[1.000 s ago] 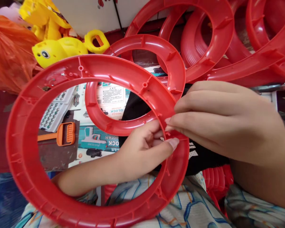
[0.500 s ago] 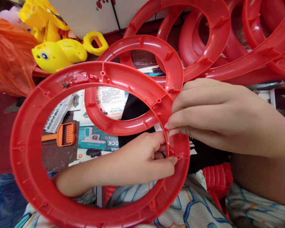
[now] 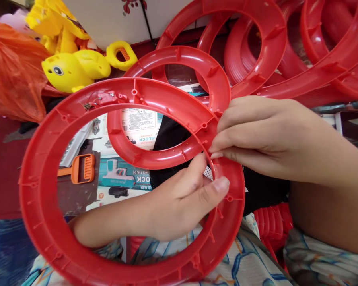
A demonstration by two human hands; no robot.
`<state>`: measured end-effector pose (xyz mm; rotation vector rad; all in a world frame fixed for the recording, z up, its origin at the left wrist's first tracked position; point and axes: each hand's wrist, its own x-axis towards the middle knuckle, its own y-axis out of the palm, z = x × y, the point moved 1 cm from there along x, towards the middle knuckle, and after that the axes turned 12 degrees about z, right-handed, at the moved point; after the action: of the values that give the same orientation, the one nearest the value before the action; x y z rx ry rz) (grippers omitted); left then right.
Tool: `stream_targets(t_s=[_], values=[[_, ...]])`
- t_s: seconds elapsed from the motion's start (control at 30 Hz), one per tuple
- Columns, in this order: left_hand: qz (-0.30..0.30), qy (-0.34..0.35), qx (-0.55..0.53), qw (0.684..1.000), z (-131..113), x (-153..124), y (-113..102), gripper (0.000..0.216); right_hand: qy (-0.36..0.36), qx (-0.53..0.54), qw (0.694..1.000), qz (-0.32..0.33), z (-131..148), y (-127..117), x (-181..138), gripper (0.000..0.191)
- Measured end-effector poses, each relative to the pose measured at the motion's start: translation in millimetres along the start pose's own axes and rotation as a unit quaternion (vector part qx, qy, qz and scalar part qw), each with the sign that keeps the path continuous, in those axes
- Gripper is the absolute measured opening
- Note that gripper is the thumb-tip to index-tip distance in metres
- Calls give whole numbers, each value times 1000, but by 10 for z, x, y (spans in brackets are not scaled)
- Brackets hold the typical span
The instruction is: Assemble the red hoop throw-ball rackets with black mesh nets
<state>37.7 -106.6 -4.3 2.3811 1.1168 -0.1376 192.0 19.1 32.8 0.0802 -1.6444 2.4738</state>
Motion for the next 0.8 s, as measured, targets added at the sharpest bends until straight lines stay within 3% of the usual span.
stream_targets(t_s=[0.13, 0.3, 0.4, 0.5, 0.63, 0.8], values=[[-84, 52, -50, 994, 10, 79, 7, 17, -1, -43, 999, -8, 56, 16, 3, 27], [-108, 112, -118, 981, 6, 185, 49, 15, 33, -75, 996, -48, 117, 31, -30, 26], [-121, 88, -67, 987, -2, 173, 31, 14, 54, -101, 990, -78, 110, 25, -49, 22], [-92, 36, -9, 995, -5, 143, -3, 14, 35, -89, 994, -61, 83, 15, -51, 22], [-34, 0, -16, 999, -4, 116, -35, 15, 19, -45, 998, -35, 60, -1, -57, 22], [-31, -42, 3, 999, 39, 99, -43, 14, 39, -23, 998, -51, 45, -20, -89, 17]])
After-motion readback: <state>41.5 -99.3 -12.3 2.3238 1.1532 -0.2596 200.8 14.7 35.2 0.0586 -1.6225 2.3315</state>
